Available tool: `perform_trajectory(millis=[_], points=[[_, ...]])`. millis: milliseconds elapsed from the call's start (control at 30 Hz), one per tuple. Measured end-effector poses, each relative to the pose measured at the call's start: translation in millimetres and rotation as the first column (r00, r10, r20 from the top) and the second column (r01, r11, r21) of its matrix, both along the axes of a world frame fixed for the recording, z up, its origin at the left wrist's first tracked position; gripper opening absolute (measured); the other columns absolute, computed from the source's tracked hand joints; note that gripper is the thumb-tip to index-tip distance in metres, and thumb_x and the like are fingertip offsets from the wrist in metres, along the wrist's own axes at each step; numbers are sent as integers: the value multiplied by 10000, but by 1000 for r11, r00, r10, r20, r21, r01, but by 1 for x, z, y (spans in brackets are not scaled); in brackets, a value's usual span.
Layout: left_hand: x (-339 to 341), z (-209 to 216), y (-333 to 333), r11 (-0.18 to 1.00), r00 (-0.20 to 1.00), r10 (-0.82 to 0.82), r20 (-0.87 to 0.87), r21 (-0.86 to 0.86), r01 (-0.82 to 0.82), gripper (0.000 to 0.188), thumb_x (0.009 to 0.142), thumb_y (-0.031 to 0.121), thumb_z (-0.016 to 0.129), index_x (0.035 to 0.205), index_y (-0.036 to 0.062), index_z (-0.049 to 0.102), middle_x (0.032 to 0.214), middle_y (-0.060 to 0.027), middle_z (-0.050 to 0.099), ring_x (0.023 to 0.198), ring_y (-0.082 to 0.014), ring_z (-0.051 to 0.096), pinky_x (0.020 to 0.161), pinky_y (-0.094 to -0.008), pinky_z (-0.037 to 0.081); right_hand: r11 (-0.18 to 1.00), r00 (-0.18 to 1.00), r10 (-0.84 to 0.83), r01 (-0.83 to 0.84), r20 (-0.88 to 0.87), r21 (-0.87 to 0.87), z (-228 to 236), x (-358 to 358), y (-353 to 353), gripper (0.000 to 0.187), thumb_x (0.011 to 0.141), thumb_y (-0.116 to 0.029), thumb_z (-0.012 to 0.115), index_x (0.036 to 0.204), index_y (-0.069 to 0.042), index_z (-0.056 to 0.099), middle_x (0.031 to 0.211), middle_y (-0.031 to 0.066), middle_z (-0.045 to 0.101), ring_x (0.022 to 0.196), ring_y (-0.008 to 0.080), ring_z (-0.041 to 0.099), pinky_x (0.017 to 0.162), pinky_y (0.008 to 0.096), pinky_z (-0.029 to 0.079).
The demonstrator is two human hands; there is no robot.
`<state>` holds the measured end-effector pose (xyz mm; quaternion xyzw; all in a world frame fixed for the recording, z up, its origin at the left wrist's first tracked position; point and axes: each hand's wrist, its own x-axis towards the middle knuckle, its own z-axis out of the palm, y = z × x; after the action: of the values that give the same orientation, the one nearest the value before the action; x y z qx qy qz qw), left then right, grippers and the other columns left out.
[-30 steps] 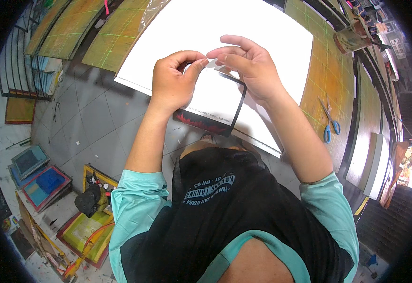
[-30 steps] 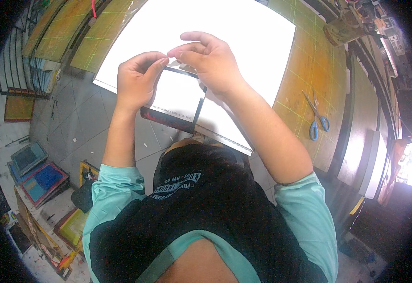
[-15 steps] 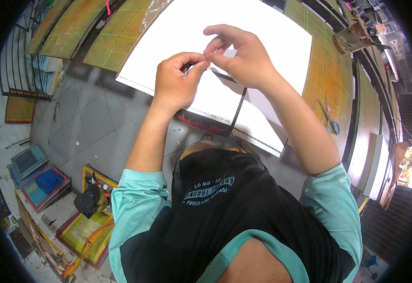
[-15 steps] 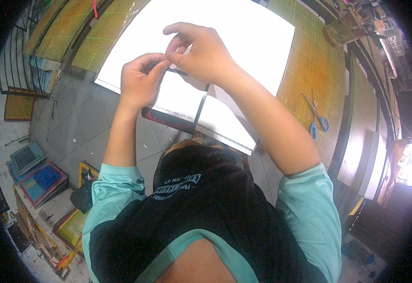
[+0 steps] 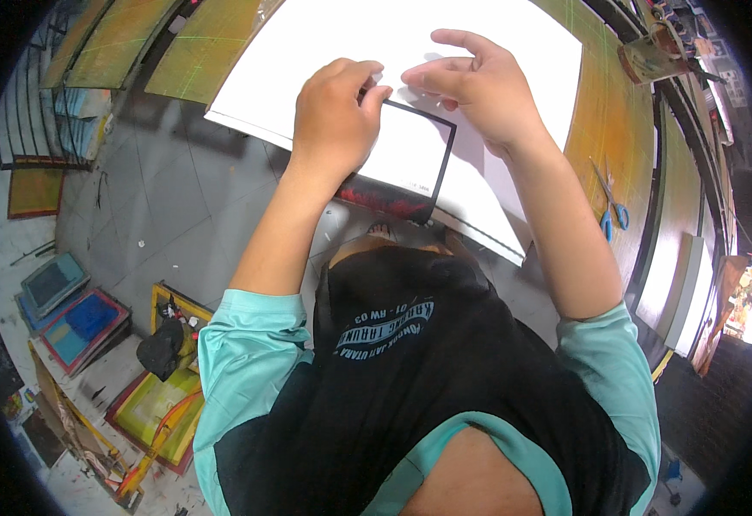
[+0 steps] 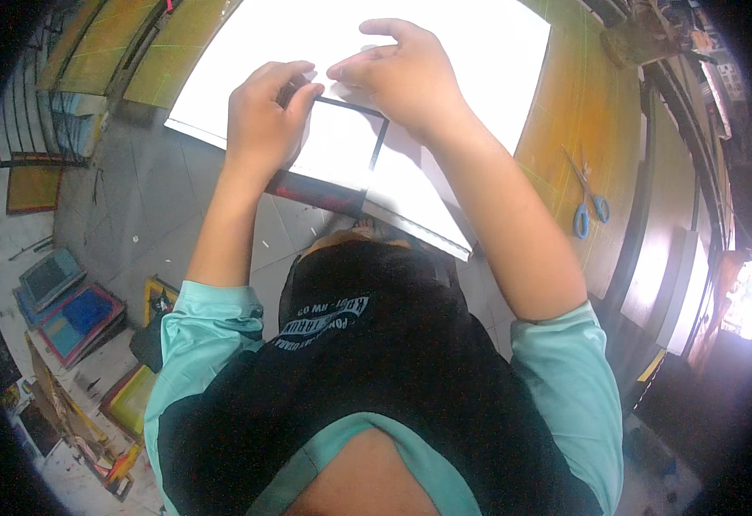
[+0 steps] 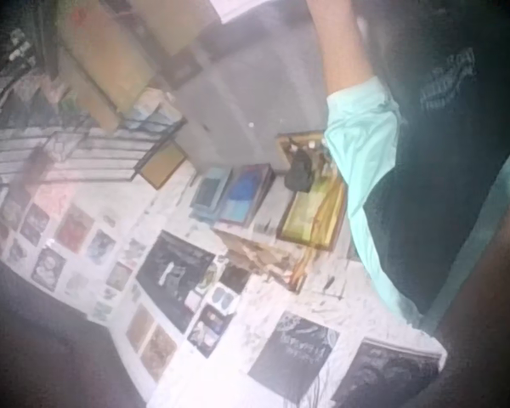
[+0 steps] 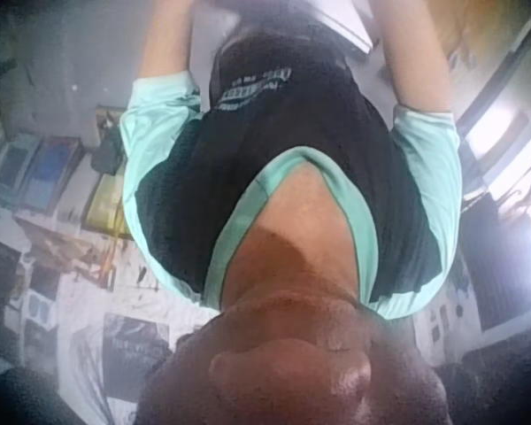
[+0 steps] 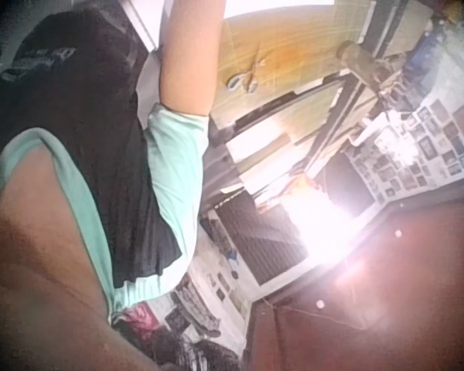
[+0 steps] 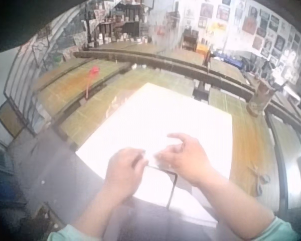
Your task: The person retrieves a white box and a printed sheet, then uses scissors to trim the sheet. They place the trimmed sheet into the box and adjust it, repeating the process with additional sheets.
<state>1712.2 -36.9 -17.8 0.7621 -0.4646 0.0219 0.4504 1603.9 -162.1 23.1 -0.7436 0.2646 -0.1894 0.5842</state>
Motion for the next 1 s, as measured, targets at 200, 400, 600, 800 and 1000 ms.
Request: perform_trajectory(millis=[200, 400, 600, 800, 1000], points=[[0, 2, -1, 999, 999, 6, -32, 36, -5, 214, 757, 103, 681, 951, 20, 640, 825, -110, 623, 769, -249, 613, 703, -337, 486, 996, 995, -81, 79, -66, -28, -6, -4, 10, 640, 707, -89, 720, 1231, 130, 426, 804, 130, 677, 588, 98, 562, 552, 211, 460], [-1, 2, -1, 998, 1000, 26, -13, 65, -25, 222, 767, 110, 677, 967, 23, 637, 842, -110, 625, 778, -244, 617, 714, -331, 490, 992, 989, -82, 69, -124, -106, -3, -2, 13, 655, 708, -85, 716, 1249, 130, 414, 799, 140, 675, 592, 102, 575, 557, 211, 471], [0, 2, -1, 998, 999, 19, -32, 53, -17, 221, 758, 101, 679, 960, 21, 636, 840, -113, 625, 774, -248, 616, 711, -337, 488, 991, 989, -83, 70, -121, -110, -7, -2, 15, 651, 723, -70, 704, 1268, 113, 398, 836, 148, 675, 685, 138, 634, 624, 239, 508], [-1, 1, 0, 999, 999, 16, -42, 40, -15, 223, 750, 96, 683, 952, 15, 636, 835, -114, 625, 767, -248, 615, 702, -335, 490, 959, 988, -108, 76, -106, -272, -11, -3, 23, 650, 731, -43, 683, 1290, 90, 380, 856, 146, 672, 768, 171, 661, 715, 267, 520], [-5, 4, 4, 999, 999, 12, -52, 42, -10, 223, 747, 95, 685, 947, 10, 636, 838, -118, 626, 764, -246, 616, 698, -333, 491, 958, 985, -135, 102, -108, -268, -7, -6, 29, 661, 726, -34, 678, 1297, 88, 369, 850, 141, 671, 777, 166, 657, 728, 266, 517]])
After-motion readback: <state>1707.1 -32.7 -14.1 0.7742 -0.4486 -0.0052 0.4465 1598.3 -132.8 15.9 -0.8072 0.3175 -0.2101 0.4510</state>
